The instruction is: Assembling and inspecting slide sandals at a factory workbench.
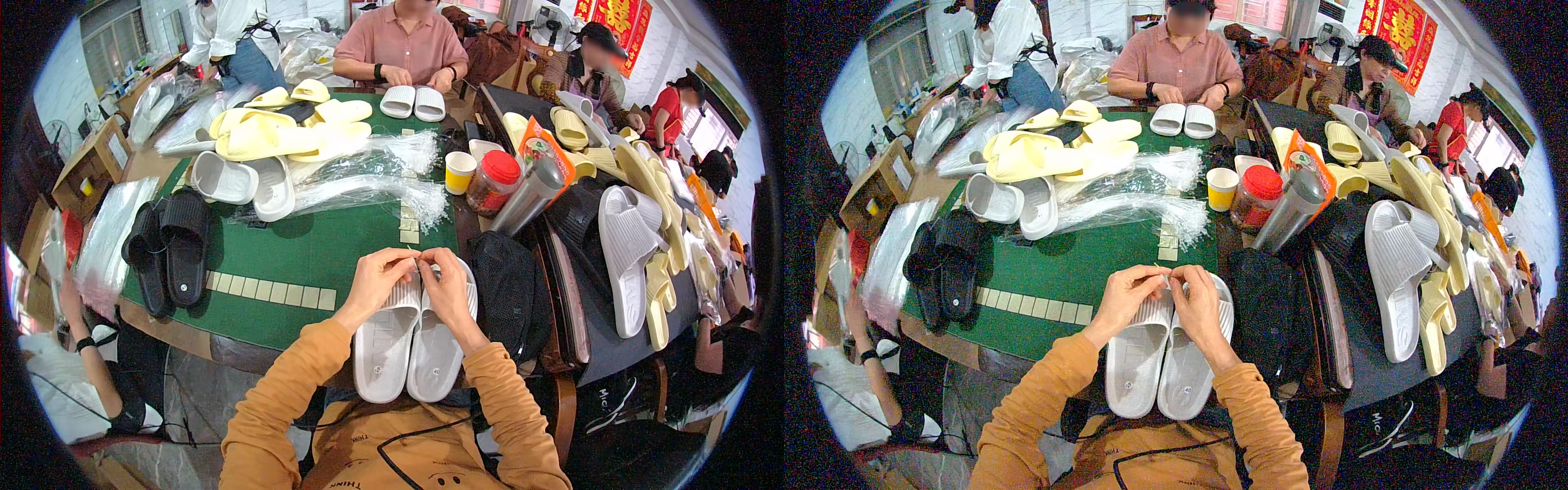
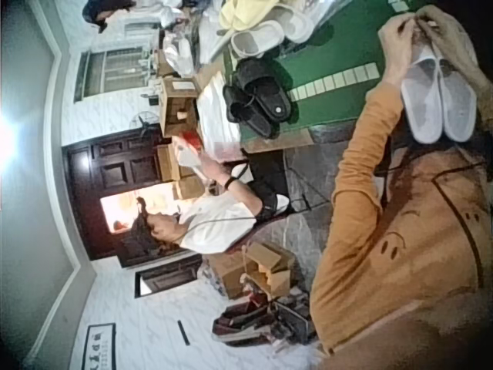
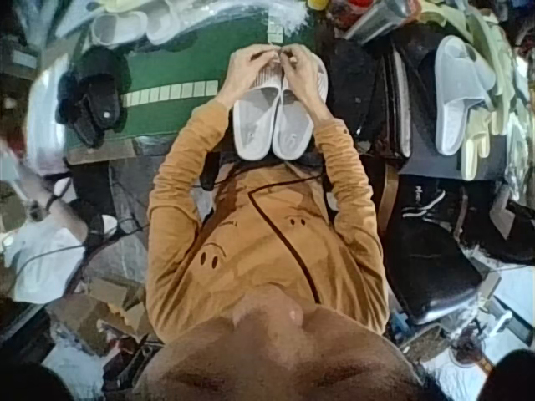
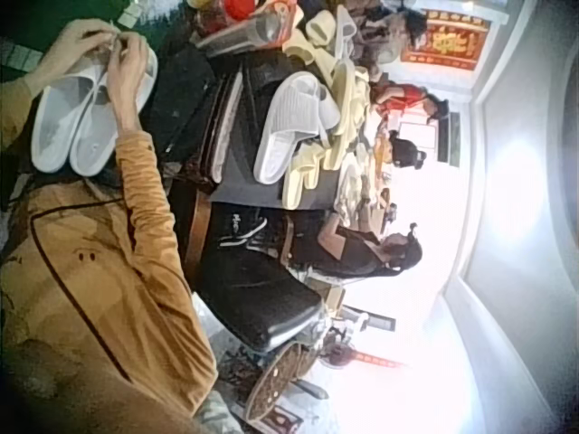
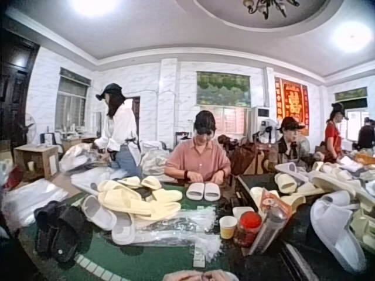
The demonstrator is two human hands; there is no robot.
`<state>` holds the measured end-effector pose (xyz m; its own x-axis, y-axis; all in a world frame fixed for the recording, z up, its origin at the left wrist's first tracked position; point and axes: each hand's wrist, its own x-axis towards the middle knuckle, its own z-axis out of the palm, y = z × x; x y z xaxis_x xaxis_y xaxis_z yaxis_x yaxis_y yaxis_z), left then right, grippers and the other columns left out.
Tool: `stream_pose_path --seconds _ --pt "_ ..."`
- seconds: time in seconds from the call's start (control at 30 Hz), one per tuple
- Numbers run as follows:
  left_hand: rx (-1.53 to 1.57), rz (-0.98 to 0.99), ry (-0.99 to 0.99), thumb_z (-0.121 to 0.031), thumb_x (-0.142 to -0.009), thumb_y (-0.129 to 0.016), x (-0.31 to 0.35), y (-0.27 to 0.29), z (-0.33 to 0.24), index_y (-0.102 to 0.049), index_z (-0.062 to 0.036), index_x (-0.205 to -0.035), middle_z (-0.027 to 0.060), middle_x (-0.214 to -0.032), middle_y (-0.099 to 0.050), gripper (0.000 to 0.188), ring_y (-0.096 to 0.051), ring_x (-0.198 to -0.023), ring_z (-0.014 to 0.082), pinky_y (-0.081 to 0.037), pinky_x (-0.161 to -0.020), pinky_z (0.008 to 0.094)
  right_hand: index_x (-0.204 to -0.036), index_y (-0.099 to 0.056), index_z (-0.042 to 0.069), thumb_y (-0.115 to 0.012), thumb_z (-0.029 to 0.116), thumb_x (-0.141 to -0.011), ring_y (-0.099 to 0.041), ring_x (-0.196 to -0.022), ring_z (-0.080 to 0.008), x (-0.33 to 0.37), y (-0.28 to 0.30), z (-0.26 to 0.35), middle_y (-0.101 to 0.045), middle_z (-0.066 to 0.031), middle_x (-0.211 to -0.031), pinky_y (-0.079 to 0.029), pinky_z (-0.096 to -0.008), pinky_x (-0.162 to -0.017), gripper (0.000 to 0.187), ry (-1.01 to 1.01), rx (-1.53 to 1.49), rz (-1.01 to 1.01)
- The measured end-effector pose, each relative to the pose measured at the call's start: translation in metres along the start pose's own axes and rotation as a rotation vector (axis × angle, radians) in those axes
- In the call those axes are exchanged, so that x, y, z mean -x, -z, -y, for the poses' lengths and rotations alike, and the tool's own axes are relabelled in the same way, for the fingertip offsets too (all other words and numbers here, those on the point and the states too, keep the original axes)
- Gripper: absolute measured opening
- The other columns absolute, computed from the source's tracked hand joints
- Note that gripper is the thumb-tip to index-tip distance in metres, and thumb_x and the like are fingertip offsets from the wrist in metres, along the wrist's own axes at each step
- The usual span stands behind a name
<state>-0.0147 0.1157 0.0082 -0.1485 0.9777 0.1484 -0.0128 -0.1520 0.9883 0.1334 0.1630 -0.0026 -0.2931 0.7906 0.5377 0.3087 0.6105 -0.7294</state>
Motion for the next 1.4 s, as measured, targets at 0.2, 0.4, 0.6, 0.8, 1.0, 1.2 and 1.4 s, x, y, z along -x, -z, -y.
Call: stream_pose_path --seconds 0.2,0.4,0.6,0.8,1.0,1.2,1.4 --pt "-0.004 -0.003 -0.015 -0.006 -0.092 -0.064 -0.001 0.002 0.005 -0.066 -0.0007 -0.100 0.0017 -0.082 -0.065 0.010 -0.059 -0.070 0.0072 -0.049 -0.063 0.0215 -0.091 -0.063 0.000 -0.066 0.002 -0.084 -0.061 -0.085 -0.0319 0.000 0.002 0.000 -0.063 -0.0136 -0.089 -0.048 -0.0398 -0.074 0.008 0.039 -0.002 0.029" --pt "-0.040 -0.040 -0.019 -0.007 -0.093 -0.064 -0.003 0.002 0.005 -0.066 -0.0021 -0.097 0.0021 -0.086 -0.066 0.007 -0.059 -0.073 0.0067 -0.049 -0.064 0.0217 -0.091 -0.063 0.001 -0.067 0.001 -0.082 -0.061 -0.086 -0.0315 0.000 0.002 0.001 -0.063 -0.0132 -0.090 -0.048 -0.0392 -0.074 0.009 0.081 -0.006 0.021" --pt "0.062 -0.120 -0.089 -0.009 -0.095 -0.062 -0.003 0.002 0.005 -0.061 -0.0036 -0.098 0.0034 -0.087 -0.066 0.007 -0.055 -0.070 0.0058 -0.045 -0.062 0.0211 -0.089 -0.062 0.000 -0.066 0.000 -0.082 -0.062 -0.085 -0.0311 0.001 0.001 0.000 -0.063 -0.0137 -0.090 -0.049 -0.0392 -0.074 0.009 0.009 -0.009 0.014" --pt "0.028 -0.139 -0.054 -0.007 -0.095 -0.061 -0.002 0.002 -0.002 -0.059 -0.0025 -0.096 0.0025 -0.086 -0.066 0.005 -0.055 -0.070 0.0058 -0.045 -0.063 0.0211 -0.089 -0.062 0.001 -0.065 -0.001 -0.080 -0.062 -0.084 -0.0308 0.001 0.001 -0.002 -0.063 -0.0138 -0.087 -0.049 -0.0403 -0.075 0.010 -0.017 0.084 -0.034" --pt "0.045 -0.060 -0.039 -0.008 -0.095 -0.062 -0.003 0.002 0.004 -0.060 -0.0038 -0.099 0.0034 -0.088 -0.066 0.006 -0.059 -0.076 0.0069 -0.047 -0.067 0.0220 -0.094 -0.061 0.001 -0.065 -0.002 -0.080 -0.062 -0.086 -0.0316 0.001 0.002 -0.003 -0.063 -0.0140 -0.090 -0.049 -0.0404 -0.077 0.015 -0.015 0.025 0.023" --pt "-0.120 0.016 -0.073 -0.007 -0.093 -0.064 -0.006 0.004 0.015 -0.061 -0.0025 -0.096 0.0010 -0.088 -0.064 0.006 -0.059 -0.078 0.0071 -0.048 -0.070 0.0225 -0.095 -0.061 0.001 -0.064 -0.002 -0.080 -0.061 -0.090 -0.0331 0.001 0.000 0.001 -0.063 -0.0152 -0.093 -0.048 -0.0402 -0.079 0.017 0.019 -0.064 0.051" --pt "-0.074 -0.134 -0.032 -0.007 -0.091 -0.065 -0.002 -0.001 0.001 -0.062 -0.0010 -0.092 0.0009 -0.077 -0.062 0.007 -0.056 -0.070 0.0074 -0.047 -0.063 0.0253 -0.093 -0.061 0.001 -0.065 -0.001 -0.078 -0.060 -0.087 -0.0341 0.003 0.002 -0.007 -0.062 -0.0149 -0.090 -0.048 -0.0417 -0.077 0.016 0.000 0.070 0.009"
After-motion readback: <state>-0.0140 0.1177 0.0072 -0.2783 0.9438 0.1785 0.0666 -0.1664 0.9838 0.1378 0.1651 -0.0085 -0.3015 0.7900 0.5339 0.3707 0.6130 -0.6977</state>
